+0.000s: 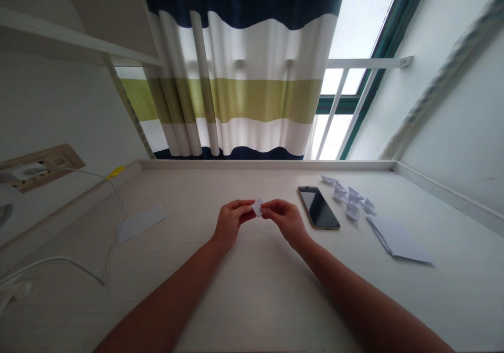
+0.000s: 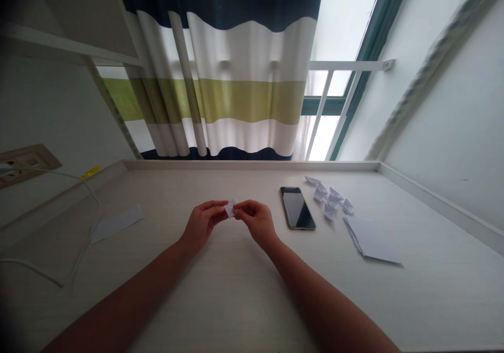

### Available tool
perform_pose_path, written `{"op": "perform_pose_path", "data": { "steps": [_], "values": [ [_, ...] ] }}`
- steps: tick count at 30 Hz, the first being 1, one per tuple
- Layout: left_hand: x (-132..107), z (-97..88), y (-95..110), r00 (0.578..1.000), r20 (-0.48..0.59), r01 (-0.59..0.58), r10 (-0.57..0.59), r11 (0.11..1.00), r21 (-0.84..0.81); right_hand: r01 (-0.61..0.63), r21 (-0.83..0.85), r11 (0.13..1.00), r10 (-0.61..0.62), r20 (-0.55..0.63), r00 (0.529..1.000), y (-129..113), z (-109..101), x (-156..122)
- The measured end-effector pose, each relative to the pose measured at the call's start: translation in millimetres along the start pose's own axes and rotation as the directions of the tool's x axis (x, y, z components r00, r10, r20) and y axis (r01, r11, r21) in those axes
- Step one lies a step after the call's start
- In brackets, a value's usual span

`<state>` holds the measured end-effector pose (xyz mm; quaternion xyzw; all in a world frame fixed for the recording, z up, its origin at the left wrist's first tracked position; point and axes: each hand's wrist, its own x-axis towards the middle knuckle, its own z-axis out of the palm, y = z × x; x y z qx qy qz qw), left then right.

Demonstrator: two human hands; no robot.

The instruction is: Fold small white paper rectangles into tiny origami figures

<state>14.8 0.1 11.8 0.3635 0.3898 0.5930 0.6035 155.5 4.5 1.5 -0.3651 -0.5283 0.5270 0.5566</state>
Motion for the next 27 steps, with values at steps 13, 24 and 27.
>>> {"op": "perform_pose_path", "data": {
  "steps": [13,24,27],
  "values": [
    [1.6,-1.7,-1.8,0.997,0.042,-0.072,0.069,0.994,0.080,0.050,-0.059,0.997,-0.051,-0.009,0.999,-0.8,-1.3,-0.4],
    [-1.0,-0.6,-3.2,0.990,0.100,-0.114,0.104,0.988,0.105,0.055,0.004,0.998,-0.055,-0.012,0.998,-1.2,-2.9,2.1],
    [-1.5,0.2,-3.8,0.991,0.114,-0.078,0.063,0.988,0.132,0.066,-0.005,0.998,-0.066,-0.024,0.998,-0.8,-4.0,2.4]
  ]
}}
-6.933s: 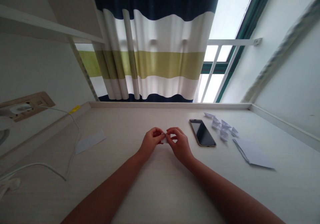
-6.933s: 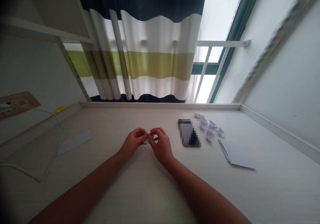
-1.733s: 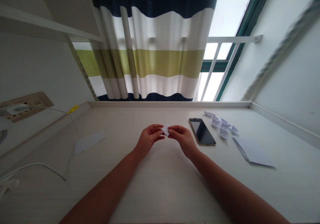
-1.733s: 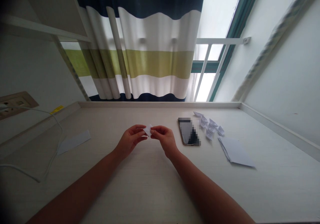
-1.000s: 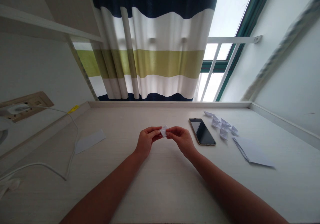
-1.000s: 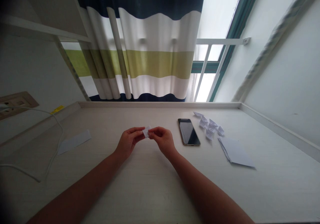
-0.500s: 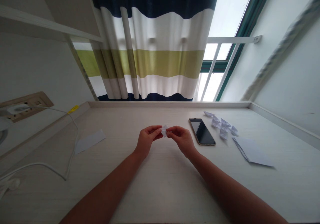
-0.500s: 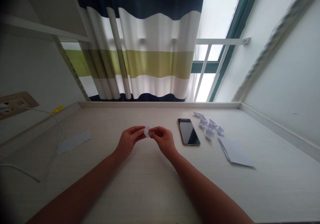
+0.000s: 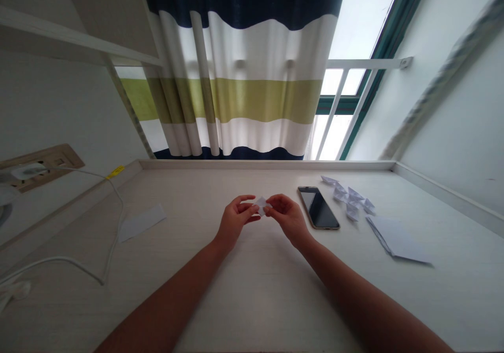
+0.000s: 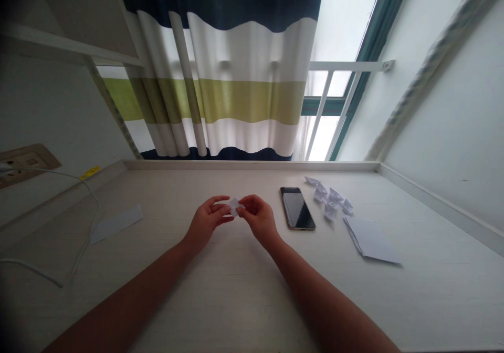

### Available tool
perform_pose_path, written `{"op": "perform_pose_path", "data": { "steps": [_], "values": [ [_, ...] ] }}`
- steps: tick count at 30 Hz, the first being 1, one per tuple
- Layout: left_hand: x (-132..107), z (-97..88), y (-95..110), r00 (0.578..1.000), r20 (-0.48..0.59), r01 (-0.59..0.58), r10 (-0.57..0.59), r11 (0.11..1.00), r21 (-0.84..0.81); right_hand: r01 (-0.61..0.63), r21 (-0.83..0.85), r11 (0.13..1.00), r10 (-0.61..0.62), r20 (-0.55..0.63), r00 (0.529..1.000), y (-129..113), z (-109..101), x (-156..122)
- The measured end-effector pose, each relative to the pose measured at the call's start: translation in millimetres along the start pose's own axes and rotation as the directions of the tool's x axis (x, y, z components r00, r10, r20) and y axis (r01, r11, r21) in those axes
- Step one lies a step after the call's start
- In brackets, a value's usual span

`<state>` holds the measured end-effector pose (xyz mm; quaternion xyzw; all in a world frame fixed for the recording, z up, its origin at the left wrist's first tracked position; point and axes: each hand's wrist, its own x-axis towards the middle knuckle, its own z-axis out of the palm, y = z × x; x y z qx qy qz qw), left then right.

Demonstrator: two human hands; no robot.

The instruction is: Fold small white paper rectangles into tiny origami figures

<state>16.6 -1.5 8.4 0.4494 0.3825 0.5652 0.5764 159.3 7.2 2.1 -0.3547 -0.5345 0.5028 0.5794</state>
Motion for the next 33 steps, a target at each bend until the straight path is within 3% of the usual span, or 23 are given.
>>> {"op": "perform_pose_path", "data": {
  "steps": [4,9,14,23,28,33],
  "values": [
    [0.3,2.1,-0.4,1.000,-0.022,-0.018,0.019,0.998,0.060,-0.003,0.007,1.000,0.003,0.002,1.000,0.3,0.2,-0.6],
    [1.3,1.9,-1.7,0.997,-0.041,-0.066,0.072,0.987,0.145,-0.116,0.044,0.992,0.116,0.002,0.993,-1.1,2.2,-1.7],
    [0.8,2.6,-1.7,0.996,-0.042,-0.068,0.075,0.987,0.148,-0.201,-0.024,0.979,0.201,0.006,0.980,-3.0,3.4,-2.6],
    [0.4,2.3,-0.6,1.000,-0.019,-0.003,0.005,0.996,0.094,-0.175,-0.004,0.985,0.175,0.005,0.985,-5.2,4.4,-2.2],
    [2.3,-0.7,-1.6,0.997,-0.040,-0.065,0.071,0.990,0.124,-0.139,0.096,0.986,0.138,0.021,0.990,-2.6,2.1,-2.6],
    [3.4,-1.4,-4.2,0.990,-0.004,-0.137,0.139,0.978,0.159,-0.084,0.088,0.993,0.084,-0.002,0.996,0.6,-0.2,-0.3]
  ]
}}
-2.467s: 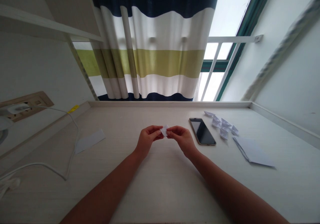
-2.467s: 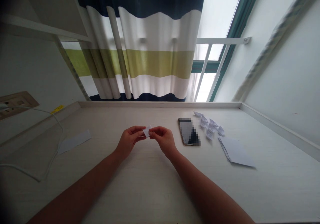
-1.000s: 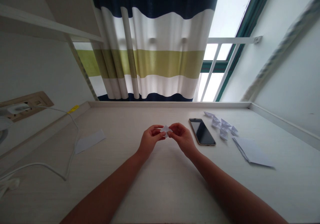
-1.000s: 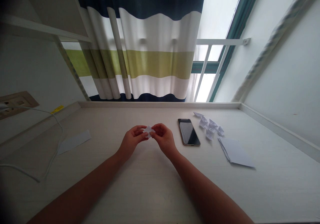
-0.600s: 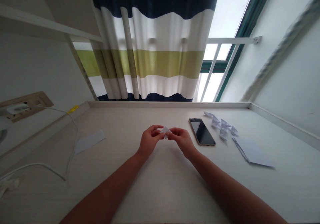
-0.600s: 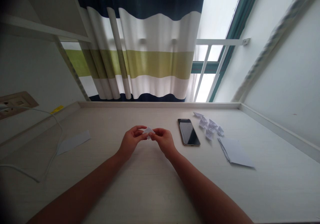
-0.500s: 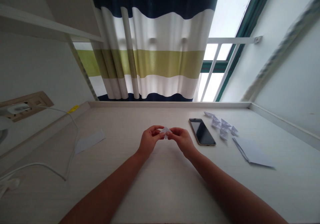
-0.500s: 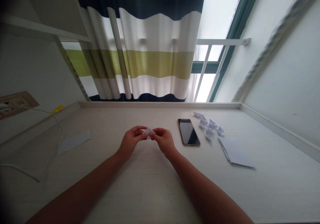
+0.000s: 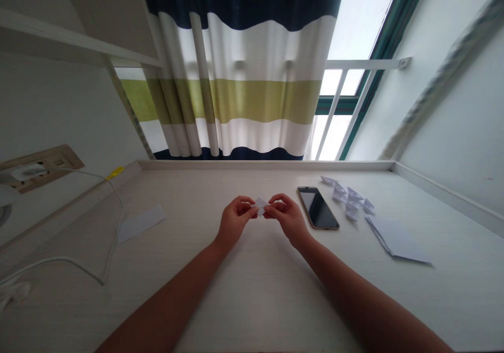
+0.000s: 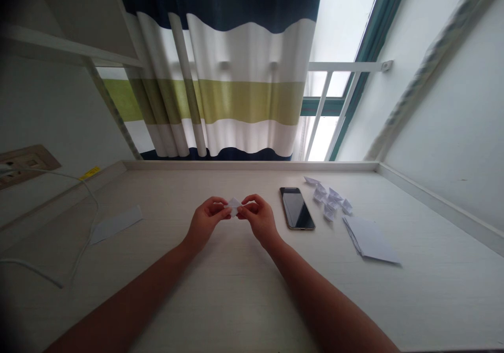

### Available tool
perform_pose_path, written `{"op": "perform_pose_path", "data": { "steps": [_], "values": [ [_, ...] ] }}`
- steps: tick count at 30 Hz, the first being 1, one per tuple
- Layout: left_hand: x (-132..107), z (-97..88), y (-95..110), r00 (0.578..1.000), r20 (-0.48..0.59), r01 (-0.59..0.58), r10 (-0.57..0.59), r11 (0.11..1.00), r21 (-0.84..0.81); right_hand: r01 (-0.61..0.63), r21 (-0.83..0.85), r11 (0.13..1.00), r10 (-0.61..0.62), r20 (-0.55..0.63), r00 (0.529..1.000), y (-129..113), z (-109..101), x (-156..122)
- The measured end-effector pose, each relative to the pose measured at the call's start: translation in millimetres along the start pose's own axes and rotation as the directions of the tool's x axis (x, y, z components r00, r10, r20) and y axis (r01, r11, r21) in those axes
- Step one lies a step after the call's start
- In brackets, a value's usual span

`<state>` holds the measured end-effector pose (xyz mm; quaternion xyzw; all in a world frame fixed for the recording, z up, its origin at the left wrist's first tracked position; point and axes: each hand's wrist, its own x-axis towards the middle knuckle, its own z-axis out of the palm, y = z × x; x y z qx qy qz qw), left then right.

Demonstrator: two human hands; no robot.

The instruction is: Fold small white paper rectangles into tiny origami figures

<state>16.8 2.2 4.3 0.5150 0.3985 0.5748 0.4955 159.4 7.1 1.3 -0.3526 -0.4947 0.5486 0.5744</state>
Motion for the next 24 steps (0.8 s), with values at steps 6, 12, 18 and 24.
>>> {"op": "perform_pose_path", "data": {
  "steps": [6,12,18,24],
  "values": [
    [0,-0.3,-2,0.998,0.055,-0.024,0.020,0.997,0.072,0.089,-0.117,0.989,-0.083,0.049,0.995,4,-3,4],
    [0,-2.9,-1,0.996,0.040,-0.091,0.085,0.983,0.159,0.165,-0.305,0.938,-0.149,0.073,0.986,6,-4,0],
    [-2,-3.4,2,0.993,0.017,-0.118,0.117,0.964,0.238,0.213,-0.503,0.838,-0.219,0.049,0.975,-2,-4,-3],
    [-3,-7.0,1,0.981,0.033,-0.192,0.193,0.916,0.354,0.339,-0.695,0.634,-0.318,0.165,0.934,-9,-6,-4]
  ]
}}
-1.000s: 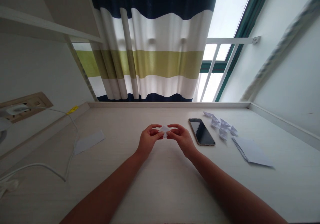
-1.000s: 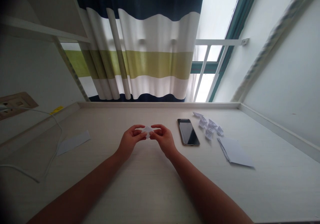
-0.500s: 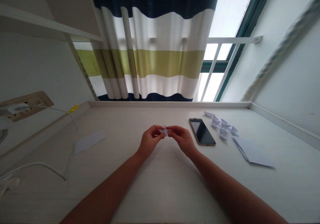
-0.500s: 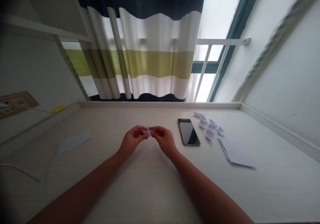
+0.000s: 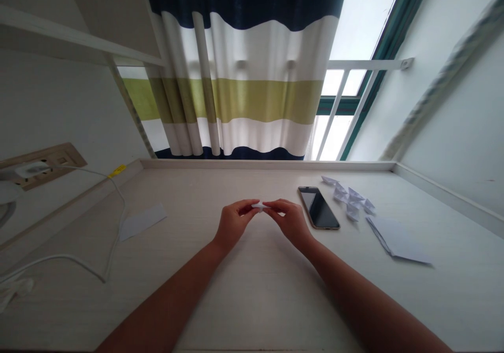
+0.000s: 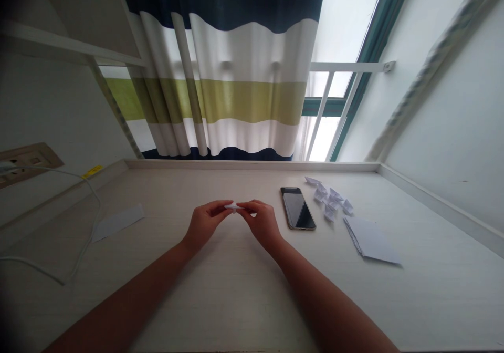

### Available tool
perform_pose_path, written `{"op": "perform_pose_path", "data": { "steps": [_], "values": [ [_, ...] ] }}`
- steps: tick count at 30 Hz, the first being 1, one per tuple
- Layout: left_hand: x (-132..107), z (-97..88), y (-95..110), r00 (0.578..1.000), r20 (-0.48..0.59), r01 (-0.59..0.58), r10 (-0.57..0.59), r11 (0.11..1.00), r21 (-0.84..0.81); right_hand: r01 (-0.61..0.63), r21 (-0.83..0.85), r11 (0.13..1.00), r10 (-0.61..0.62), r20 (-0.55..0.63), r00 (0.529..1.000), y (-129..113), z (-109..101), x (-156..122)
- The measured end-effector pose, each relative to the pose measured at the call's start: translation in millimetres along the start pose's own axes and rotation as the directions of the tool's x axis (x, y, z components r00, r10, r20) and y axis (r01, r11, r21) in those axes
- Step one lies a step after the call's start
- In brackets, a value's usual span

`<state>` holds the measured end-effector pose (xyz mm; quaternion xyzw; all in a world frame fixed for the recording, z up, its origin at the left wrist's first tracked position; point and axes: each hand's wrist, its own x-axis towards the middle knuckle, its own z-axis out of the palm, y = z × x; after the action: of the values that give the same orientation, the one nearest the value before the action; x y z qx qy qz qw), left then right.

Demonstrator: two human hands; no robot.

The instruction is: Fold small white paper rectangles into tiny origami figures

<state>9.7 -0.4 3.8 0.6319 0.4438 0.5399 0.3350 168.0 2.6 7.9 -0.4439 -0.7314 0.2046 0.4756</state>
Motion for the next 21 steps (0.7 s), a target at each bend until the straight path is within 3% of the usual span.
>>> {"op": "perform_pose_path", "data": {
  "steps": [7,21],
  "values": [
    [1.8,-3.6,-0.6,0.981,0.050,-0.196,0.189,0.963,0.186,0.033,-0.001,0.999,-0.033,0.006,0.999,1.5,-0.9,0.8],
    [1.2,-4.6,3.2,0.968,0.078,-0.251,0.240,0.945,0.211,0.028,0.055,0.998,-0.027,-0.012,1.000,2.1,-0.3,1.4]
  ]
}}
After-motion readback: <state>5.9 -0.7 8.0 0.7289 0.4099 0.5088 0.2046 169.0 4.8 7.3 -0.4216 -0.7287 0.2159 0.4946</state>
